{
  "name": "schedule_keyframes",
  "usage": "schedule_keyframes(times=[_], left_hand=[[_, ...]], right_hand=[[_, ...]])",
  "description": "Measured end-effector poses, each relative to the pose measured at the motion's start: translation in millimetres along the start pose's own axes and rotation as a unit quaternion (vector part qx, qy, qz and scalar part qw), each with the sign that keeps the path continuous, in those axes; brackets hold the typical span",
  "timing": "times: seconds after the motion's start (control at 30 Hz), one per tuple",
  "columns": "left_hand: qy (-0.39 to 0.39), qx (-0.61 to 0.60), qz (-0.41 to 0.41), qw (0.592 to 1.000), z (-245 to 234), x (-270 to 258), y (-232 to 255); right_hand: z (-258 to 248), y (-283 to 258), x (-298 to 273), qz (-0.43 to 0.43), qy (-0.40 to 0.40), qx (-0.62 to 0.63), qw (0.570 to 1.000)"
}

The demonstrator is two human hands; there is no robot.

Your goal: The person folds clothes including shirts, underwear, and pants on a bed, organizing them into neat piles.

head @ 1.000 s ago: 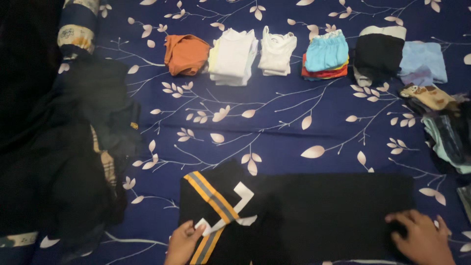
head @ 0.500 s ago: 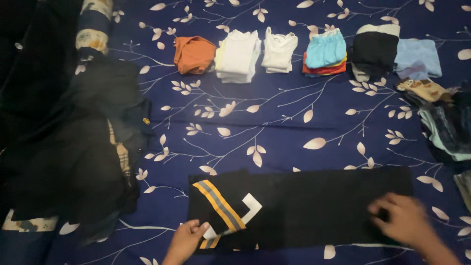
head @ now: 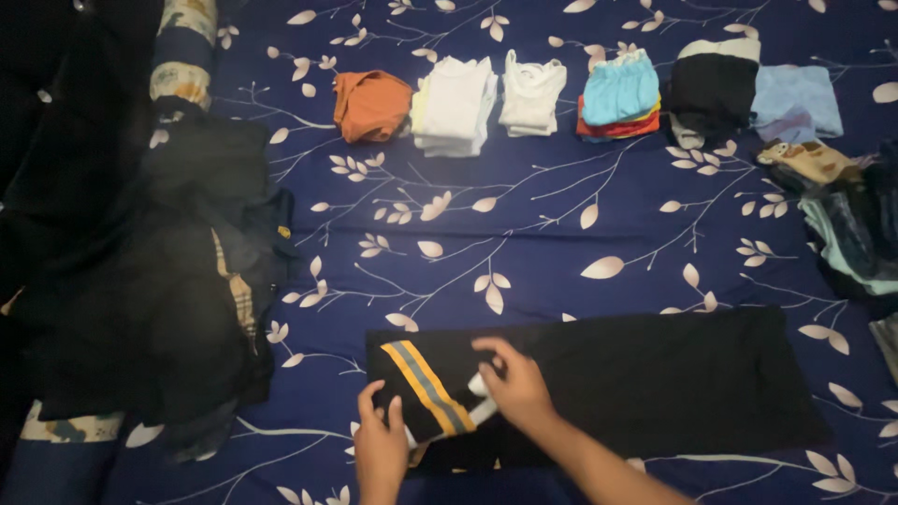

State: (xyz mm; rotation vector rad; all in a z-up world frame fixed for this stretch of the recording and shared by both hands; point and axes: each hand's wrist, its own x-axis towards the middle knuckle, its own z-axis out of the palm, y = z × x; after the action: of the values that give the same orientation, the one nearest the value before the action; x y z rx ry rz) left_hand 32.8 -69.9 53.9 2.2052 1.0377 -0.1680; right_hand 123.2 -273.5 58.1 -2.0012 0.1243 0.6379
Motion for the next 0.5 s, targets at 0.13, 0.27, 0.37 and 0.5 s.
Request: schedule_keyframes(times=[0.13, 0.27, 0.37, 0.5], left_hand=[[0.026, 0.147, 0.109, 0.983, 1.9, -20.3, 15.0], [-0.014, 0.238, 0.361, 0.901, 45.4, -36.8, 35.5], [-0.194, 0.313, 0.273, 0.889, 61.7, -42.6, 47.1], [-0.203, 0.337, 0.272, 0.878, 65.5, -40.1, 52.6]], right_hand=[[-6.7, 42.2, -23.6, -0.196, 0.098, -0.119, 0.968], [-59.7, 109.4, -7.8, -0.167, 0.165, -0.472, 0.849], [-143.8, 173.6, -8.3, -0.079, 0.212, -0.548, 0.805], [-246.8, 242.7, -26.5, 0.158, 0.288, -0.496, 0.804]])
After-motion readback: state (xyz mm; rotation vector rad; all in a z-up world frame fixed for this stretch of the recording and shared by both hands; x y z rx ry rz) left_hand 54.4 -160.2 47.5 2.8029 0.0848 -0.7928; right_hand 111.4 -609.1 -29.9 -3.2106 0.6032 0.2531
